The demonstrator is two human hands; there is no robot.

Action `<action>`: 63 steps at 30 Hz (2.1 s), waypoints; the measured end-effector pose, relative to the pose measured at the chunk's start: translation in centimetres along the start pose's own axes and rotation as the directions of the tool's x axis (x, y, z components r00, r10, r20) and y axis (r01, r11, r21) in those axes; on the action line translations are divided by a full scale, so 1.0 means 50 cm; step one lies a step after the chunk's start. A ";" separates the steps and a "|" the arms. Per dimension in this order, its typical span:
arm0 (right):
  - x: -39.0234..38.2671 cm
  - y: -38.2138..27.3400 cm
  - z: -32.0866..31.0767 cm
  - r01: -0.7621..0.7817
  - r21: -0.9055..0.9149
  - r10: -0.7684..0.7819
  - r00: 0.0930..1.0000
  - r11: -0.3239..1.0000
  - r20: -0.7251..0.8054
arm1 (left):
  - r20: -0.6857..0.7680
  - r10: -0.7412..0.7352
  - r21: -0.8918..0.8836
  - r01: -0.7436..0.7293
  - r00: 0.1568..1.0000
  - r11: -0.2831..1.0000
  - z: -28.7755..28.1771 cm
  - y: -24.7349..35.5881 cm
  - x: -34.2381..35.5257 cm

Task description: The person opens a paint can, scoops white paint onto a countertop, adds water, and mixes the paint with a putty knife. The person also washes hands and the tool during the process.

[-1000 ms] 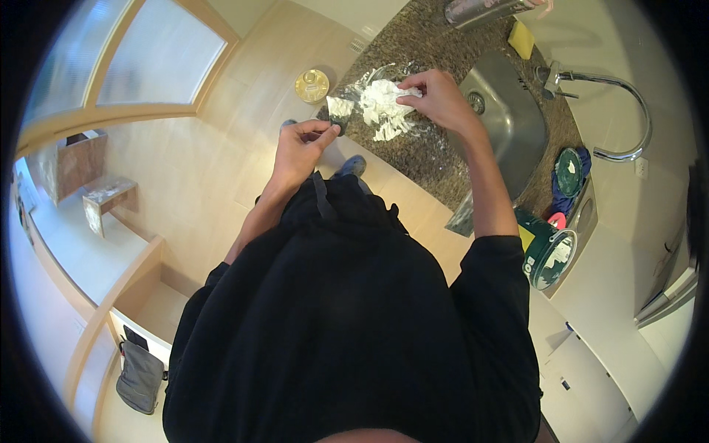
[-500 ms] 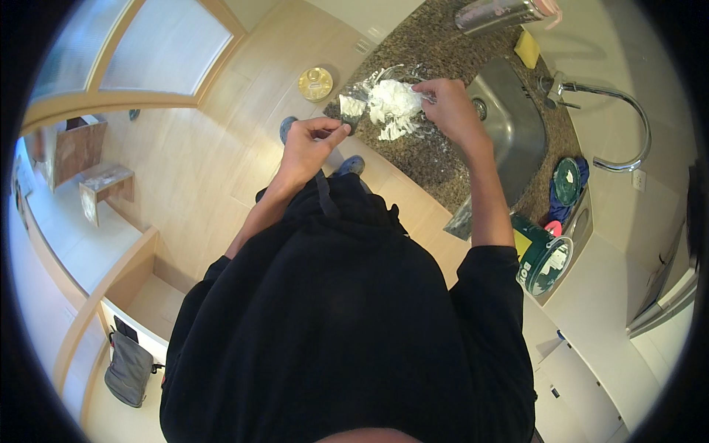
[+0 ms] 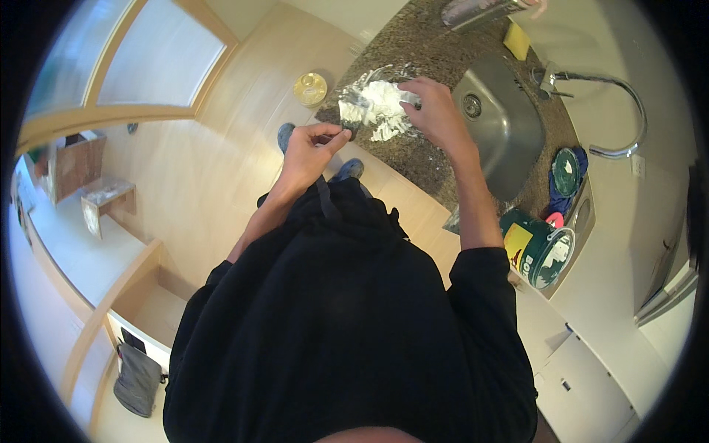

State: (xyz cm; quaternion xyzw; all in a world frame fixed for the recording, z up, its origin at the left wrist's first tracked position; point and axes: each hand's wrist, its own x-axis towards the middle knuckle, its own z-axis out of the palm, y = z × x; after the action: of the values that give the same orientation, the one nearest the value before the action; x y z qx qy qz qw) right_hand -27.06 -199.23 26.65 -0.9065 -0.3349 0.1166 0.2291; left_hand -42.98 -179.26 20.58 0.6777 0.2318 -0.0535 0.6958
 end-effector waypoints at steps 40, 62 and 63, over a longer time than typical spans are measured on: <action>-0.903 0.452 -0.254 -0.866 0.090 0.868 0.483 0.493 -0.112 | 0.029 -0.027 0.074 0.025 0.999 0.997 0.027 0.030 0.014; -0.860 0.313 -0.433 -0.800 0.280 0.845 0.474 0.531 -0.248 | 0.024 -0.039 0.064 0.038 0.999 0.997 0.022 0.036 0.024; -0.825 0.280 -0.451 -0.761 0.289 0.810 0.506 0.581 -0.295 | 0.012 -0.037 0.074 0.036 0.999 0.997 0.021 0.036 0.025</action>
State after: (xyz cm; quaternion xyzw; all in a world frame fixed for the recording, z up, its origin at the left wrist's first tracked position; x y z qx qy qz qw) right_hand -41.97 -243.47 41.70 -0.9464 0.1750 0.0417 0.2681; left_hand -40.93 -179.86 21.70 0.6981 0.2375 -0.0795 0.6708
